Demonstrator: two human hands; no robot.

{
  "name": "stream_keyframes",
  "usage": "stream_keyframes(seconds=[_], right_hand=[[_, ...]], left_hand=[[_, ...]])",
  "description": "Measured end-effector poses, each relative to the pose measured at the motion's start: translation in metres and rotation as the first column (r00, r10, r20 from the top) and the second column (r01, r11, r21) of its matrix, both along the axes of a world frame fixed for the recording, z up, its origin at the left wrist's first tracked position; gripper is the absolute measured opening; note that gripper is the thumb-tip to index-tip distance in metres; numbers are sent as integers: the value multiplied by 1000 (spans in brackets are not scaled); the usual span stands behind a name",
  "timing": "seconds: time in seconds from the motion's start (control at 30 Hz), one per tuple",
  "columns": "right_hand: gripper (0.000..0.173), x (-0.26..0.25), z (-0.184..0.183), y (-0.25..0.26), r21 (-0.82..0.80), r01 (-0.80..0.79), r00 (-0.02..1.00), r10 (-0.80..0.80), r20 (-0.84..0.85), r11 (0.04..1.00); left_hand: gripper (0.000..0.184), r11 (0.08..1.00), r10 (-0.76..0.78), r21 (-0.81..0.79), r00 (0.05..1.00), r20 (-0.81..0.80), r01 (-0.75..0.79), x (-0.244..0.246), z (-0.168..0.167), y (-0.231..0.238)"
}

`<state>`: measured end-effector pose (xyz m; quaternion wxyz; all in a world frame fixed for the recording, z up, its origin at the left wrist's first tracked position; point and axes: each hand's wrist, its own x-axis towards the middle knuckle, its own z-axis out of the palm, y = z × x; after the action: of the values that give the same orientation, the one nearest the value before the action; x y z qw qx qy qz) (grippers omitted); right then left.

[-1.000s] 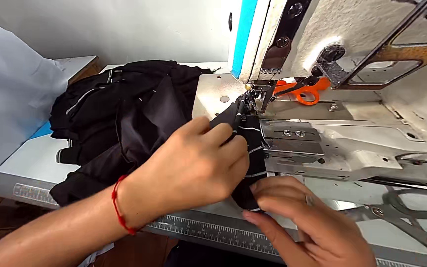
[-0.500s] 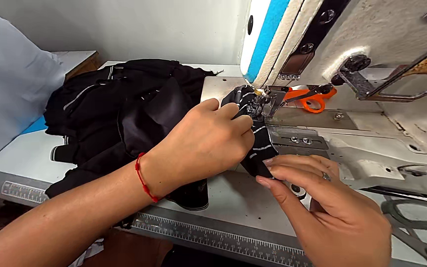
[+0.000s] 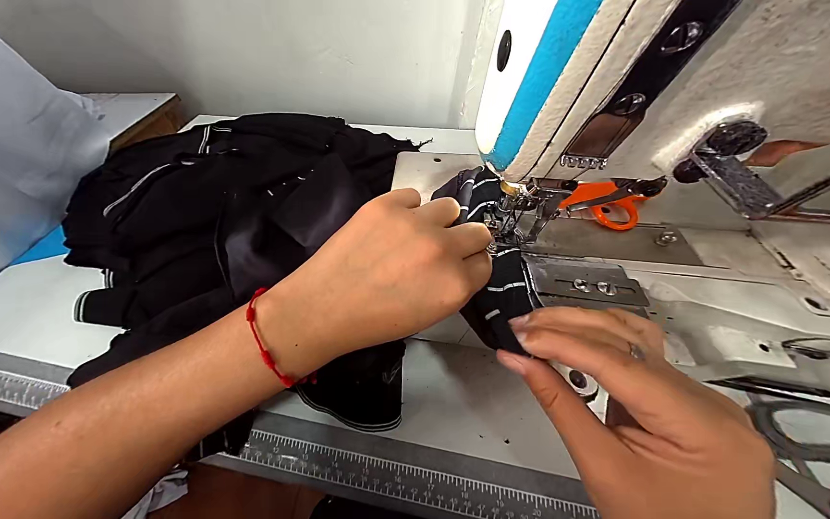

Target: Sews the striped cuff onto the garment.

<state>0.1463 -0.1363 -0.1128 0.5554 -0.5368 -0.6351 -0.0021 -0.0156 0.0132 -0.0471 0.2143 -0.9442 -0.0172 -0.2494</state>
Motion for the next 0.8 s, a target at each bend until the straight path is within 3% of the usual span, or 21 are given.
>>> stream_keyframes(seconds=[0.53,0.8], right_hand=[[9,8,7,2,-43,76,996,-74,43,996],[14,3,12,22,43,250,952,-254,171,967]], left_hand=[[28,997,-70,10,997,-24,71,9,5,15],[23,999,13,32,999,-33,-12,22,3,35]])
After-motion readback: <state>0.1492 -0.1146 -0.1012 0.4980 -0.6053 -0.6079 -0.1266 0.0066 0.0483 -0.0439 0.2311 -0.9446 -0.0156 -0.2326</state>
